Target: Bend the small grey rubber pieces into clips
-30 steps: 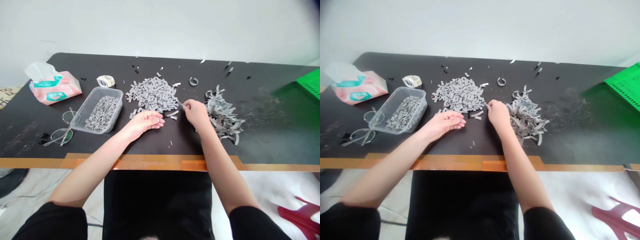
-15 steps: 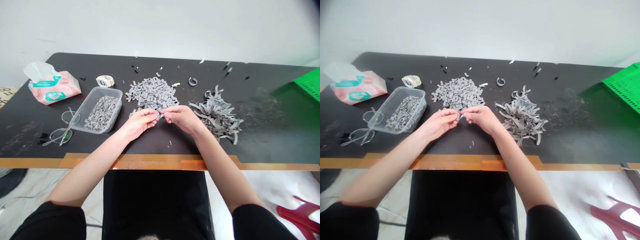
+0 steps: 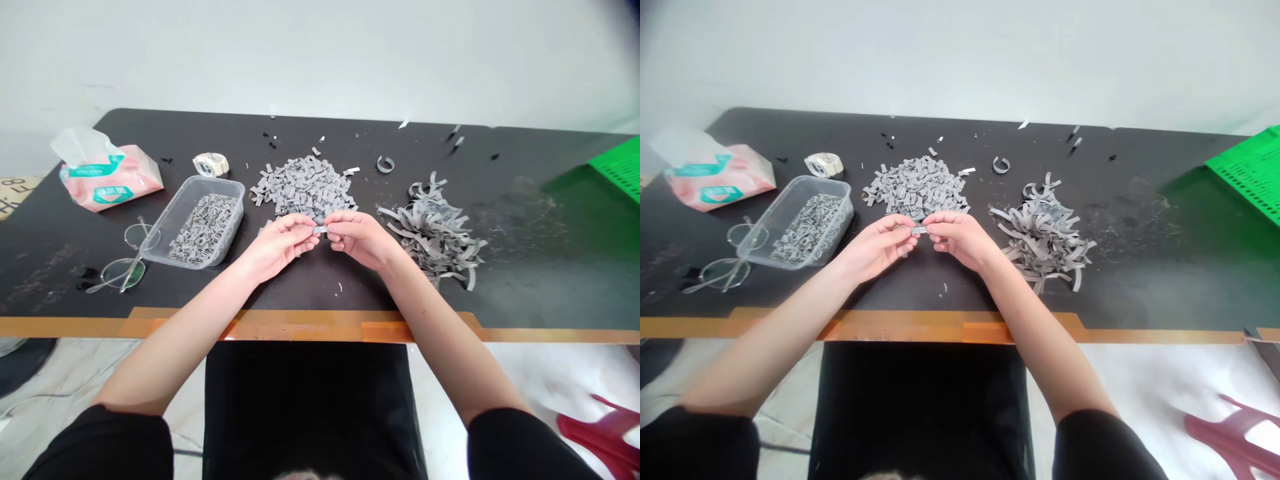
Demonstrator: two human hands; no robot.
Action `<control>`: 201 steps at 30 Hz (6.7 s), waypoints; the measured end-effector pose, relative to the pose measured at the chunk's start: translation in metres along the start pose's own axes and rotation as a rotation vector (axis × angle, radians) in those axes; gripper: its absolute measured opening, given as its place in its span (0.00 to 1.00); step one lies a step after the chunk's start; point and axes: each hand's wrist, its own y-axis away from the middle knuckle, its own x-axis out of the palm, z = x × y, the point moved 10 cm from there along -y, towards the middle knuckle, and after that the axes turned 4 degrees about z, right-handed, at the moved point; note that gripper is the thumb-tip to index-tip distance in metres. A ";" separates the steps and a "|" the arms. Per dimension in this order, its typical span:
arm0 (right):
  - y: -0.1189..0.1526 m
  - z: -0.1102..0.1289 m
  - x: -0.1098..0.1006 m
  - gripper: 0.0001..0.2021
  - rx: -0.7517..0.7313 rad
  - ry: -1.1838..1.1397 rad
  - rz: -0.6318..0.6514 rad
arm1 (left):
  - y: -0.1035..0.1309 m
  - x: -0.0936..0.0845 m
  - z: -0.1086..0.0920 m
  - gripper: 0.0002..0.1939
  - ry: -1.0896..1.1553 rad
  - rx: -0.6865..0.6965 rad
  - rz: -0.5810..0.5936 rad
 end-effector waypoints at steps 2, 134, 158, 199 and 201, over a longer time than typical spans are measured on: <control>0.000 0.000 -0.002 0.11 -0.014 0.051 -0.026 | -0.001 -0.002 0.000 0.04 -0.008 0.002 -0.022; 0.009 0.003 0.028 0.11 -0.020 0.016 0.300 | 0.001 0.011 0.005 0.09 0.011 0.016 0.108; 0.003 0.001 0.017 0.12 -0.044 0.053 0.150 | 0.001 0.006 0.000 0.09 0.028 0.025 0.044; -0.005 -0.007 0.011 0.17 -0.120 0.244 -0.042 | 0.008 0.004 -0.024 0.09 -0.745 0.313 -0.116; -0.005 -0.006 0.011 0.16 -0.119 0.239 -0.040 | 0.010 0.001 -0.026 0.09 -0.746 0.329 -0.146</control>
